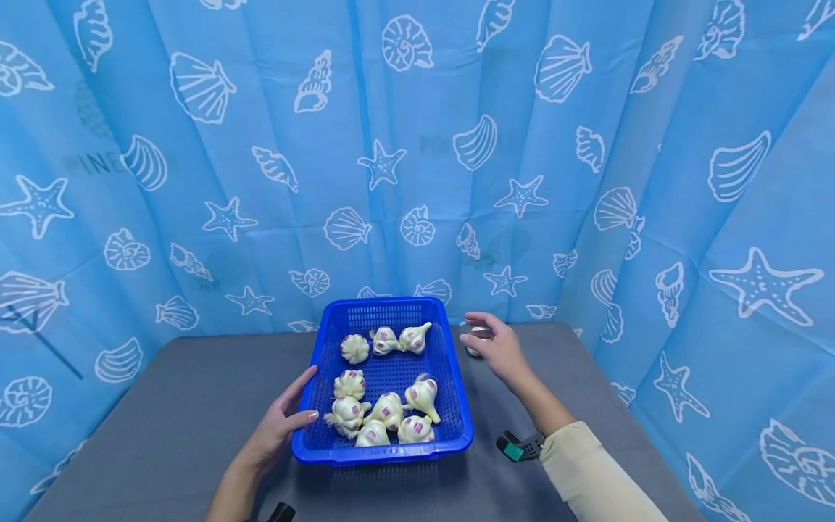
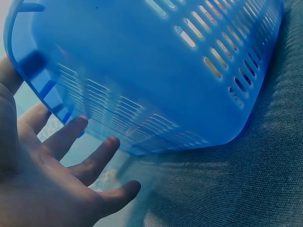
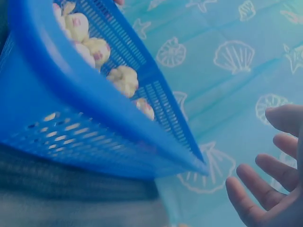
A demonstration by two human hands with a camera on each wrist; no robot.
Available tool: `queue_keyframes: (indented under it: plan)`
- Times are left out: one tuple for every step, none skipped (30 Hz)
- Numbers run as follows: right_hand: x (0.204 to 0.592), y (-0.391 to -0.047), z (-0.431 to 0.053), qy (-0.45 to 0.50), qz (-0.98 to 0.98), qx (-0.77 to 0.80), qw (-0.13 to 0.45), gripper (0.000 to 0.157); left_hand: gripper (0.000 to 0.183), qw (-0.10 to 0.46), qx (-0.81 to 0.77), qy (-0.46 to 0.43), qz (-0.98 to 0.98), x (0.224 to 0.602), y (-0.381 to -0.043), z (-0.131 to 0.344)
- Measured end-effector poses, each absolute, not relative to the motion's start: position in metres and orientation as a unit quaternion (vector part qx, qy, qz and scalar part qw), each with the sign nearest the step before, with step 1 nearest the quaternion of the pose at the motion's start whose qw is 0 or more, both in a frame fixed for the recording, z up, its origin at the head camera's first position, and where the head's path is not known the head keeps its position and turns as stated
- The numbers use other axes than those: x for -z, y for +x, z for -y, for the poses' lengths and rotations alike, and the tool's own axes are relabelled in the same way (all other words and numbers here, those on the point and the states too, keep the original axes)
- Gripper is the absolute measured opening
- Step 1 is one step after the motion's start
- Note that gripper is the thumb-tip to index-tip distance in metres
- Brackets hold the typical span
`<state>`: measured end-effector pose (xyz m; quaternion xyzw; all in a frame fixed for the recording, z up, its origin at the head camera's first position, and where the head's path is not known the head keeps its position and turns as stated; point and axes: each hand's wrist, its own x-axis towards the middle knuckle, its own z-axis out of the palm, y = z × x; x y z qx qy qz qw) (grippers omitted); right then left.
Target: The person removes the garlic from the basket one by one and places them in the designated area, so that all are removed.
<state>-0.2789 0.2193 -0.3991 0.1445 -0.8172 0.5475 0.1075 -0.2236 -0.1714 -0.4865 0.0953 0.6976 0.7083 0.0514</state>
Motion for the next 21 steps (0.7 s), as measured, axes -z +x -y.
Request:
queue_keyframes:
  plan:
    - [0.397,-0.279,-0.217,0.149,0.816,-0.549,0.103,0.043,0.072,0.051,-0.708,0.096,-0.697,0.486,-0.224,0.171]
    - [0.394,-0.279,-0.215,0.152,0.816,-0.549,0.098,0.044,0.072,0.052,-0.708,0.095,-0.697,0.486,-0.224,0.171]
    - [0.392,-0.278,-0.212,0.155,0.816,-0.549,0.092,0.045,0.072,0.052,-0.708,0.095,-0.698,0.486,-0.223,0.171]
    - [0.390,-0.279,-0.210,0.158,0.817,-0.548,0.086,0.046,0.072,0.051,-0.708,0.094,-0.698,0.487,-0.224,0.171]
    - [0.387,-0.279,-0.208,0.160,0.819,-0.545,0.078,0.046,0.072,0.051,-0.708,0.093,-0.698,0.487,-0.223,0.171]
    - [0.385,-0.279,-0.205,0.161,0.821,-0.544,0.070,0.047,0.071,0.051,-0.708,0.092,-0.699,0.487,-0.223,0.171]
    - [0.383,-0.279,-0.203,0.161,0.822,-0.543,0.061,0.047,0.071,0.050,-0.707,0.092,-0.699,0.487,-0.223,0.172]
    - [0.381,-0.280,-0.200,0.161,0.822,-0.544,0.050,0.047,0.071,0.050,-0.707,0.092,-0.699,0.487,-0.223,0.172]
    - [0.379,-0.280,-0.197,0.160,0.822,-0.545,0.038,0.048,0.071,0.049,-0.707,0.092,-0.700,0.487,-0.224,0.172]
    - [0.377,-0.281,-0.194,0.160,0.822,-0.546,0.026,0.048,0.071,0.049,-0.707,0.092,-0.700,0.487,-0.224,0.172]
    - [0.376,-0.282,-0.192,0.161,0.823,-0.544,0.015,0.049,0.071,0.049,-0.707,0.093,-0.700,0.487,-0.224,0.172]
    - [0.374,-0.282,-0.189,0.160,0.824,-0.543,0.005,0.050,0.072,0.049,-0.706,0.093,-0.700,0.487,-0.224,0.172]
    - [0.373,-0.283,-0.186,0.162,0.824,-0.543,-0.006,0.050,0.072,0.048,-0.706,0.094,-0.700,0.487,-0.224,0.172]
    - [0.372,-0.284,-0.184,0.161,0.826,-0.541,-0.016,0.051,0.072,0.048,-0.706,0.095,-0.700,0.487,-0.224,0.172]
    - [0.372,-0.285,-0.182,0.163,0.828,-0.535,-0.024,0.052,0.072,0.048,-0.706,0.095,-0.700,0.488,-0.224,0.172]
    - [0.371,-0.286,-0.180,0.165,0.831,-0.530,-0.033,0.053,0.072,0.048,-0.706,0.095,-0.700,0.488,-0.224,0.172]
    - [0.370,-0.286,-0.177,0.169,0.834,-0.524,-0.041,0.053,0.071,0.048,-0.706,0.096,-0.700,0.488,-0.224,0.172]
    - [0.370,-0.287,-0.175,0.169,0.835,-0.522,-0.051,0.054,0.071,0.048,-0.705,0.096,-0.701,0.488,-0.224,0.172]
    - [0.370,-0.287,-0.173,0.172,0.837,-0.516,-0.060,0.055,0.071,0.048,-0.705,0.097,-0.701,0.488,-0.225,0.172]
    - [0.369,-0.288,-0.171,0.172,0.840,-0.509,-0.069,0.056,0.071,0.048,-0.705,0.097,-0.701,0.488,-0.225,0.172]
    - [0.369,-0.289,-0.170,0.175,0.842,-0.505,-0.079,0.058,0.071,0.049,-0.705,0.096,-0.701,0.488,-0.225,0.172]
